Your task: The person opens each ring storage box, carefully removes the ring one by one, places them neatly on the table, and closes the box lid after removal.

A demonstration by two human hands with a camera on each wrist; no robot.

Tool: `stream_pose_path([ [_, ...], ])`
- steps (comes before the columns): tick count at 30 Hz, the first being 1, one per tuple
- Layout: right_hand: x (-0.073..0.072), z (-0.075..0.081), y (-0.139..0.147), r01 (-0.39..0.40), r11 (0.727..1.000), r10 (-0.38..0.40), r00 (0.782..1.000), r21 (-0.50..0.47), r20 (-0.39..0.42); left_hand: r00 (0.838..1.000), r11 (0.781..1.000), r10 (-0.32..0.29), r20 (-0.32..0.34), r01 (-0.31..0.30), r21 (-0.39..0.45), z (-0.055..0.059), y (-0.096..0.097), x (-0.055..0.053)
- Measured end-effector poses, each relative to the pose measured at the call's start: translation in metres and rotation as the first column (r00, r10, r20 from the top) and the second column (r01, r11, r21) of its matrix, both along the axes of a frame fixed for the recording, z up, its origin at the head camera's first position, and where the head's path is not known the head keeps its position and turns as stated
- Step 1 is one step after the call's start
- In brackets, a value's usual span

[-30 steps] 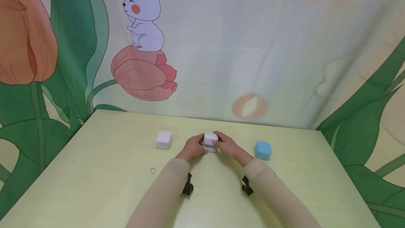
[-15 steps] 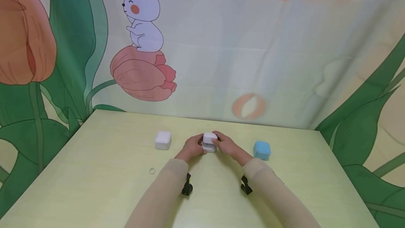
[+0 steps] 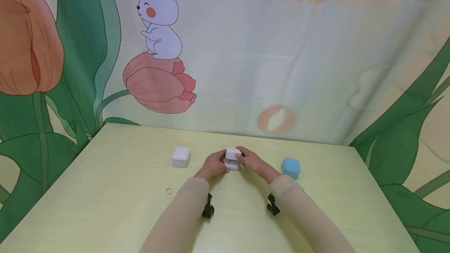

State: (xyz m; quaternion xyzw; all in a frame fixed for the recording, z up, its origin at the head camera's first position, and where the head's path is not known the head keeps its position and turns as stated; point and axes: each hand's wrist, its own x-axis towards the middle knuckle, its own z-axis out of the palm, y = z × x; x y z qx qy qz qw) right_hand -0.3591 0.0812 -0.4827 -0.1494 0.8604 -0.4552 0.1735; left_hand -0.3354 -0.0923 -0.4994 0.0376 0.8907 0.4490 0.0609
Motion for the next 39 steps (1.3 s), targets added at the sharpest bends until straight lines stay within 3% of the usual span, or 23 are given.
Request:
stream_pose_path([
  [11,-0.0018,0.0029,0.0002,-0.022,1.0,0.022,0.999,-0.005,0.04,1.0,1.0,0.0,-0.006,0.0,-0.006,0.0002,0.0,0.0006],
  [39,-0.0054,0.0079,-0.0049,0.047,0.996,-0.035,0.986,-0.073,0.162,1.0,1.0,-0.007,-0.013,0.007,0.005,-0.0004,-0.0015,-0.0004],
])
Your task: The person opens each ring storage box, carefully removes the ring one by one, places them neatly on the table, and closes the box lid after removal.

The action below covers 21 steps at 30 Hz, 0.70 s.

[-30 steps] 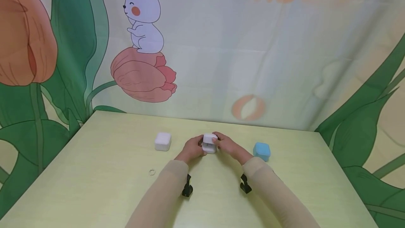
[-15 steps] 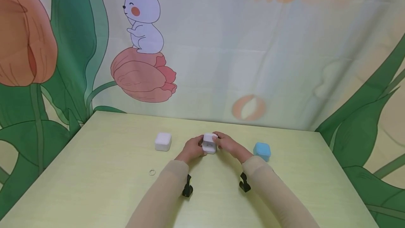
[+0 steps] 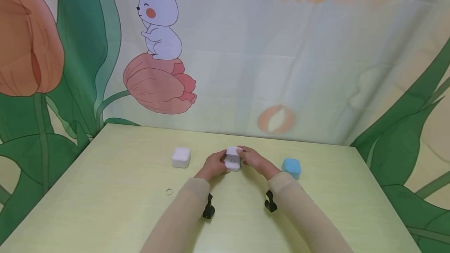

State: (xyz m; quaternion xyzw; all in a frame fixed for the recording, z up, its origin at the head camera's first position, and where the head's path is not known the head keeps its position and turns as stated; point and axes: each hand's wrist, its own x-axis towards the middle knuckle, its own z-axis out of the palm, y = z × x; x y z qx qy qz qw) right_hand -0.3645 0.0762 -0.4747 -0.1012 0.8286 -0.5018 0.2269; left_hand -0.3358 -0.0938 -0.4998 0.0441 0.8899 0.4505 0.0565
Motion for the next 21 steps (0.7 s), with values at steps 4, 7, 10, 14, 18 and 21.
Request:
stream_pose_path([
  [4,0.0021,-0.002,0.0026,-0.021,0.999,0.021,1.0,-0.032,0.014,1.0,1.0,0.0,0.012,-0.001,0.004,-0.0022,0.0008,0.0011],
  [7,0.0034,-0.0028,0.0037,-0.029,0.998,0.031,0.999,-0.056,0.021,1.0,1.0,-0.003,0.019,0.003,0.003,-0.0032,0.0011,0.001],
  [10,0.0028,-0.0028,0.0038,-0.023,0.997,0.026,0.999,-0.08,0.032,1.0,1.0,0.001,0.018,-0.001,0.003,-0.0022,0.0011,0.0005],
  [14,0.0004,-0.0011,0.0031,-0.019,0.996,0.022,0.999,-0.091,0.034,1.0,1.0,0.005,0.023,-0.005,0.013,0.0011,0.0011,0.0005],
  [18,-0.0009,0.0004,0.0018,-0.007,0.996,0.011,0.999,-0.093,0.045,0.999,1.0,0.004,0.036,-0.005,0.017,0.0033,0.0011,0.0006],
  [21,-0.001,0.0013,0.0006,0.006,0.995,0.0,0.998,-0.1,0.057,0.999,1.0,0.004,0.039,-0.004,0.013,0.0037,0.0014,0.0003],
])
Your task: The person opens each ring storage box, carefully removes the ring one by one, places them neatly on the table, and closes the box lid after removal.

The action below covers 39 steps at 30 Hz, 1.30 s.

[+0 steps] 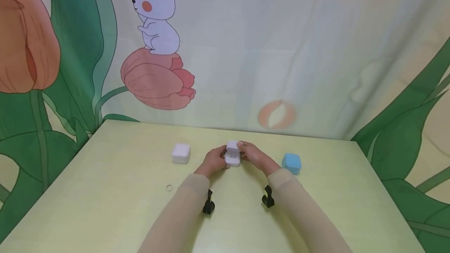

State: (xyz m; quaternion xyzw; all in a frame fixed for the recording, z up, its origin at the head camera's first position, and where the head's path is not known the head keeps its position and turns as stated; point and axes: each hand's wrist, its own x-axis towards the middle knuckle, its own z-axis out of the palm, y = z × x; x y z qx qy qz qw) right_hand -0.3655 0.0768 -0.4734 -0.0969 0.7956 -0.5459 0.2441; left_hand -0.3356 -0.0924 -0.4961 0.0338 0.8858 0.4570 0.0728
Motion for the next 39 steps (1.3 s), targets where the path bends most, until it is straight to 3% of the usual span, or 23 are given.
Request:
stream_pose_path([
  [7,-0.002,0.005,-0.001,0.017,1.0,-0.017,1.0,-0.002,-0.006,1.0,1.0,0.009,0.004,-0.009,-0.005,0.0,0.0,-0.004],
  [21,-0.007,-0.005,0.001,0.02,1.0,-0.02,1.0,0.01,-0.007,1.0,1.0,0.007,0.027,-0.007,0.013,0.0,0.0,-0.001],
  [30,-0.012,-0.002,0.004,0.06,0.998,-0.061,0.996,0.015,0.062,1.0,1.0,0.005,0.031,-0.006,0.025,-0.001,0.002,0.0],
  [39,-0.012,-0.009,0.004,0.071,0.997,-0.069,0.996,-0.039,0.055,1.0,1.0,0.007,0.03,-0.008,0.029,0.001,0.001,0.0],
])
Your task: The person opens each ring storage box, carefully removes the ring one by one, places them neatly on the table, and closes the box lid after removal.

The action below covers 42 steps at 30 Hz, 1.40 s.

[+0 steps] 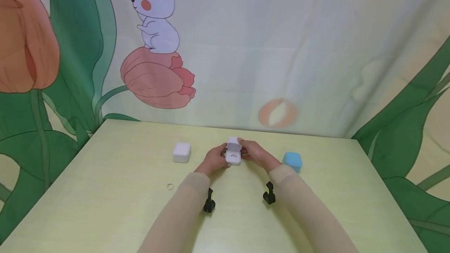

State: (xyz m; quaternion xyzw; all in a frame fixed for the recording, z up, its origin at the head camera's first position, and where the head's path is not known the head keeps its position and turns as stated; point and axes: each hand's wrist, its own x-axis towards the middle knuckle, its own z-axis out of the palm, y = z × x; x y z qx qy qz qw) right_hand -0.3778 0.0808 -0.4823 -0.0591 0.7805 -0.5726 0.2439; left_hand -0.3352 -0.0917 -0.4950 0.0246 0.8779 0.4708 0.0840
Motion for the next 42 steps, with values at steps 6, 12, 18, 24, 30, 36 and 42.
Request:
stream_pose_path([
  [6,0.006,-0.005,0.004,0.036,0.997,-0.035,0.999,-0.071,0.007,1.0,1.0,-0.01,0.013,0.01,0.024,0.001,0.001,0.003],
  [12,0.007,-0.002,0.004,0.076,0.992,-0.074,0.997,-0.105,0.025,1.0,1.0,0.008,0.025,-0.008,0.023,0.002,0.0,0.001],
  [18,0.011,0.003,0.002,0.16,0.983,-0.162,0.987,-0.091,-0.015,1.0,1.0,-0.007,0.018,0.007,0.029,0.0,0.0,-0.001],
  [24,0.016,0.005,0.004,0.18,0.981,-0.184,0.981,-0.077,-0.056,1.0,1.0,-0.007,0.009,0.006,0.017,-0.001,0.0,-0.001],
  [30,0.019,0.005,0.007,0.178,0.982,-0.184,0.979,-0.065,-0.089,1.0,1.0,0.004,0.009,-0.004,0.016,-0.001,0.0,-0.001],
  [36,0.02,0.003,0.012,0.18,0.981,-0.187,0.977,-0.073,-0.105,1.0,1.0,0.006,0.018,-0.006,0.026,-0.003,0.001,-0.001],
  [42,0.023,0.006,0.016,0.187,0.979,-0.195,0.975,-0.078,-0.106,1.0,1.0,0.007,0.019,-0.008,0.03,-0.003,0.001,-0.002],
])
